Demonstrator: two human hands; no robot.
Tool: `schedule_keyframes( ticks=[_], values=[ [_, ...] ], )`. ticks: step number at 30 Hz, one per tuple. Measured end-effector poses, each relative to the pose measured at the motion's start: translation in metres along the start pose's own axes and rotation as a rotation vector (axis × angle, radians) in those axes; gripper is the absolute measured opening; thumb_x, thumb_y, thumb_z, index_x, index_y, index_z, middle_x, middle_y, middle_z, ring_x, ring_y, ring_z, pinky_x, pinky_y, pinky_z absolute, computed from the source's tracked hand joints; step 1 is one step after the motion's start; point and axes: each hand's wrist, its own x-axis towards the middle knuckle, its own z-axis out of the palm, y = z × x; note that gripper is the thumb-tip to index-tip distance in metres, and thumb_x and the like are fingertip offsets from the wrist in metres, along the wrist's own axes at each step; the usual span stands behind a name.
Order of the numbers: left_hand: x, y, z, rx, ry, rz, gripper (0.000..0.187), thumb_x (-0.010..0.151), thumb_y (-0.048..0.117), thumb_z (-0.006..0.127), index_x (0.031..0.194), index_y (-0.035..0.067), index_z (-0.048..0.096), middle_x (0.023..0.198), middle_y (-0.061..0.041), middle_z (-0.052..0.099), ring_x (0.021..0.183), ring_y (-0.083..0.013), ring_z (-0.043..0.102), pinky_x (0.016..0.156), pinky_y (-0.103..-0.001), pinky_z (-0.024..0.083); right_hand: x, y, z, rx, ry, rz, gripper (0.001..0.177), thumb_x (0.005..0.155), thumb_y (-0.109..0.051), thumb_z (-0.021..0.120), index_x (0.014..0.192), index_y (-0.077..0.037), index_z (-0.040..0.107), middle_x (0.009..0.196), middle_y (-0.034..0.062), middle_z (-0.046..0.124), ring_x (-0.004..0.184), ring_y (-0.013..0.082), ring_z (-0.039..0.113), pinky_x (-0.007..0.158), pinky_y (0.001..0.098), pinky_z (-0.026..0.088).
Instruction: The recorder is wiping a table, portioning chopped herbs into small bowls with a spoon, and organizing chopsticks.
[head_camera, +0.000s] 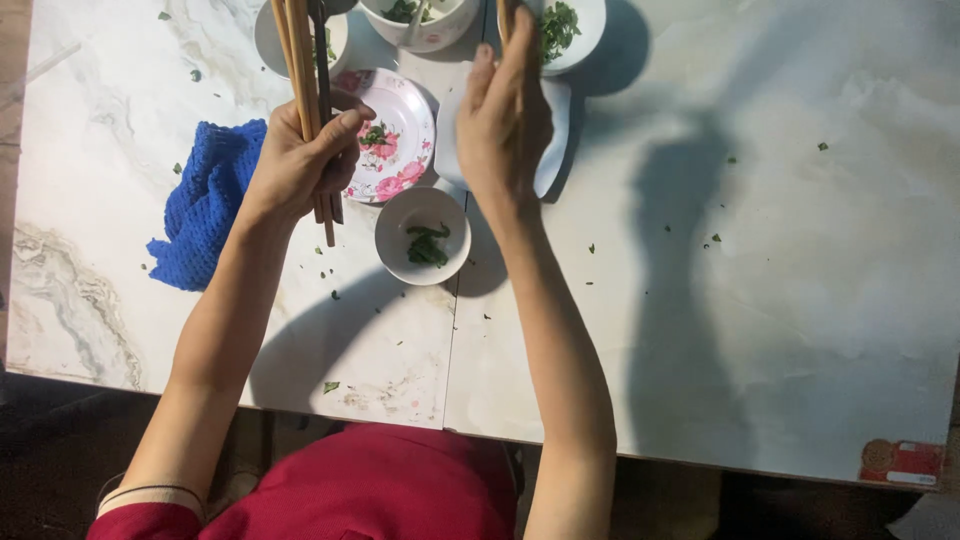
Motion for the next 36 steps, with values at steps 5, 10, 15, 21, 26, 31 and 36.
schedule_keyframes(
  ticks=[5,10,15,21,26,31,36],
  values=[
    [0.012,0.011,0.007,0.013,0.112,-0.083,0.016,0.106,0.016,0.069,0.112,0.001,0.066,0.067,-0.002,0.055,0.046,-0.0054,0.04,0.039,-0.022,0.029,-0.017,0.071,0.023,-0.41,-0.417,0.3,0.054,0.103,-0.008,0.057,0.152,-0.002,0.034,0.12,0.0201,0.055,0.093,0.034,0.07,0.072,0.0413,0.059],
    [0.024,0.015,0.004,-0.02,0.062,-0.079,0.015,0.107,0.014,0.066,0.115,0.001,0.066,0.068,-0.004,0.057,0.045,-0.0052,0.039,0.039,-0.022,0.029,-0.019,0.097,0.055,-0.646,-0.459,0.299,0.049,0.103,-0.008,0.058,0.148,-0.002,0.041,0.119,0.0158,0.051,0.1,0.0302,0.066,0.064,0.0354,0.059],
    [0.033,0.012,-0.001,-0.065,0.031,-0.069,0.019,0.11,0.014,0.061,0.125,0.001,0.062,0.069,-0.007,0.056,0.045,-0.0061,0.037,0.04,-0.022,0.027,-0.027,0.11,0.063,-0.789,-0.524,0.232,0.045,0.094,-0.015,0.06,0.133,0.006,0.054,0.119,0.0203,0.053,0.113,0.0337,0.055,0.093,0.0519,0.048],
    [0.042,0.008,0.003,-0.183,0.044,-0.177,0.02,0.112,0.018,0.05,0.128,0.005,0.05,0.078,-0.008,0.053,0.044,-0.008,0.036,0.038,-0.022,0.026,-0.018,0.102,0.052,-0.803,-0.586,0.243,0.042,0.101,-0.015,0.057,0.138,0.005,0.055,0.12,0.0132,0.056,0.12,0.0304,0.052,0.111,0.0594,0.035],
    [0.044,0.003,0.002,-0.386,-0.07,-0.187,0.024,0.112,0.017,0.046,0.132,0.004,0.051,0.077,-0.008,0.051,0.044,-0.0093,0.036,0.04,-0.024,0.029,-0.006,0.083,0.04,-0.737,-0.475,0.142,0.049,0.093,-0.021,0.064,0.135,0.003,0.056,0.12,0.0155,0.056,0.118,0.0307,0.052,0.106,0.0583,0.037],
    [0.04,0.002,0.001,-0.478,-0.108,-0.186,0.027,0.11,0.015,0.047,0.134,0.003,0.051,0.08,-0.008,0.051,0.046,-0.0113,0.039,0.04,-0.024,0.032,0.014,0.022,0.031,-0.306,-0.502,0.231,0.036,0.097,-0.022,0.069,0.127,-0.004,0.061,0.12,0.0143,0.059,0.113,0.03,0.056,0.096,0.05,0.045],
    [0.027,0.008,0.012,-0.409,-0.168,-0.156,0.03,0.103,0.013,0.05,0.131,0.003,0.055,0.078,-0.01,0.054,0.045,-0.0153,0.047,0.041,-0.027,0.039,0.008,-0.032,0.032,0.512,-0.601,0.535,0.027,0.109,-0.03,0.061,0.122,-0.006,0.061,0.111,0.0046,0.06,0.098,0.0139,0.071,0.084,0.0317,0.059]
  ],
)
